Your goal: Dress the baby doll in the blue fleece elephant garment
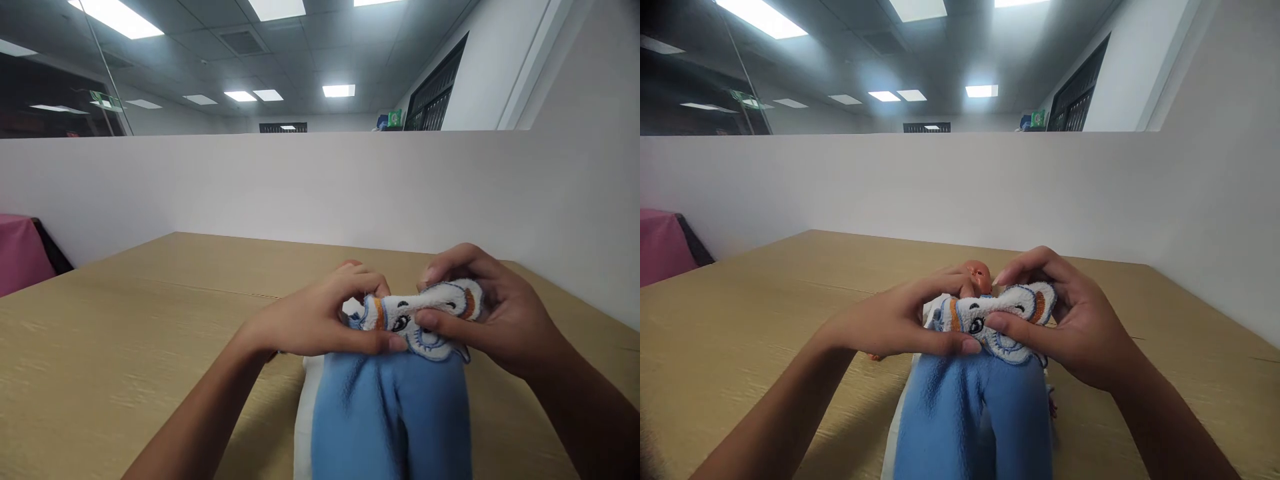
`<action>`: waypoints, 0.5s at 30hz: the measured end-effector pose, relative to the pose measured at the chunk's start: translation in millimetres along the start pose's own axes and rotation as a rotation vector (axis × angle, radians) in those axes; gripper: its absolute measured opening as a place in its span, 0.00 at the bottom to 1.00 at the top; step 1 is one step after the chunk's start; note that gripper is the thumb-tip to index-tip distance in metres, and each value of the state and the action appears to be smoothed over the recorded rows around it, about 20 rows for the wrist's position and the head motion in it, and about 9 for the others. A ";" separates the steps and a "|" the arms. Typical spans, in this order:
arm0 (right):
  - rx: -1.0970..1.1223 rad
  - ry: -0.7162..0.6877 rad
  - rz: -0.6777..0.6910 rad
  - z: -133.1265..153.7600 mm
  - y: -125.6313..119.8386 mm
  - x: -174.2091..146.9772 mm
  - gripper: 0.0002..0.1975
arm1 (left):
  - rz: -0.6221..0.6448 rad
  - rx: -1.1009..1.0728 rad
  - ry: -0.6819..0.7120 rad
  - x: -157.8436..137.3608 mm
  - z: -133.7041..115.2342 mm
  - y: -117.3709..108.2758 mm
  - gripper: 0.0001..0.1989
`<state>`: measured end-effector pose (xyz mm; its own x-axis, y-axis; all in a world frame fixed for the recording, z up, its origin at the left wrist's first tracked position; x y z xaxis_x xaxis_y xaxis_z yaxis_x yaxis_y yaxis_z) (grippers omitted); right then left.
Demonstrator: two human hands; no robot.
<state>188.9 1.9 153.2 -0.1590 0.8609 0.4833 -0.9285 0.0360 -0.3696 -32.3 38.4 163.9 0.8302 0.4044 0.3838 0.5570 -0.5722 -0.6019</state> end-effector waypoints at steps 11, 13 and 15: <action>-0.323 0.335 0.622 -12.5 1.5 -8.6 0.19 | -0.094 -0.069 -0.064 -4.6 -9.5 0.9 0.20; -0.257 0.302 0.515 -17.6 -5.2 -7.9 0.24 | -0.098 -0.067 -0.131 -7.8 -8.1 -2.7 0.21; -0.146 0.266 0.397 -22.6 -11.6 -8.7 0.31 | -0.080 -0.051 -0.196 -11.1 -3.6 -7.2 0.20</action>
<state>208.6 5.5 135.3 -0.3821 0.9214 0.0705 -0.7540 -0.2668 -0.6003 -45.5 35.4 166.4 0.7654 0.5780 0.2828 0.6257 -0.5660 -0.5367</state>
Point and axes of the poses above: each hand's wrist, its own x-axis towards the middle knuckle, its own y-axis out of the palm, z = x × y, the point moved 4 cm from there along x, towards the middle knuckle, and after that the axes turned 4 degrees about y, right-handed, at the moved point
